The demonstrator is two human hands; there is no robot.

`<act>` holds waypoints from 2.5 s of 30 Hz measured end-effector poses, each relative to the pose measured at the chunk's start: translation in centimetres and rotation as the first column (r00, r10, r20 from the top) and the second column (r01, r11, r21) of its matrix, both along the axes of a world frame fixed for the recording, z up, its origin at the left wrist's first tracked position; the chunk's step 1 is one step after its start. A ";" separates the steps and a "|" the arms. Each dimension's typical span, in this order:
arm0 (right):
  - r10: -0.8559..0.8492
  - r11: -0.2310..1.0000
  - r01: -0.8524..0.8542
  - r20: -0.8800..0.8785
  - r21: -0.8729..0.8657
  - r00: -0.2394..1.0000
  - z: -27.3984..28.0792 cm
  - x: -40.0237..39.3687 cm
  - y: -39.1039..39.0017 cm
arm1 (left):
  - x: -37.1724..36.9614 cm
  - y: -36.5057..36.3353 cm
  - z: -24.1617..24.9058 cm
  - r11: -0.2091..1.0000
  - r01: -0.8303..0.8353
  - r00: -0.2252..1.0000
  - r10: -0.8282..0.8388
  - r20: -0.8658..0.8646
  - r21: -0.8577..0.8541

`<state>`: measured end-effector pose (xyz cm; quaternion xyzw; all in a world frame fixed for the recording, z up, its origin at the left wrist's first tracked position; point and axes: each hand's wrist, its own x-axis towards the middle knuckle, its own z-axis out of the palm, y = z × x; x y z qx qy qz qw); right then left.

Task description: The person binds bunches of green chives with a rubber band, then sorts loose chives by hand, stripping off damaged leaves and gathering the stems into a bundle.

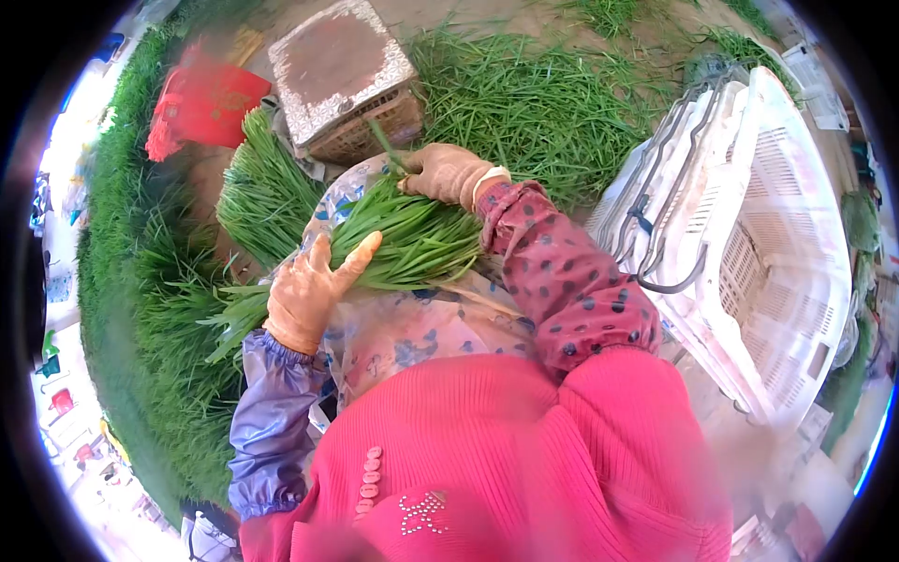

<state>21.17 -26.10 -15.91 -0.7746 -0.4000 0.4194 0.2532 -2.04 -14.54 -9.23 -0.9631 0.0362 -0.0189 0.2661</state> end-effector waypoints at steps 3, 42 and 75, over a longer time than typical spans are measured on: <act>-0.116 0.993 0.115 0.046 0.026 0.992 -2.9 -0.1 0.0 | -1.3 0.3 0.5 0.999 0.012 1.000 -0.012 0.017 -0.039; 0.068 0.990 -0.039 -0.213 0.138 0.975 5.0 3.0 -3.6 | -4.3 2.2 -1.6 -0.877 -0.224 0.800 0.084 -0.594 -0.425; -0.440 0.889 0.448 -0.094 0.093 0.893 5.8 5.0 -3.6 | -6.9 -1.1 -1.6 -0.781 -0.091 0.772 0.337 -0.539 -0.618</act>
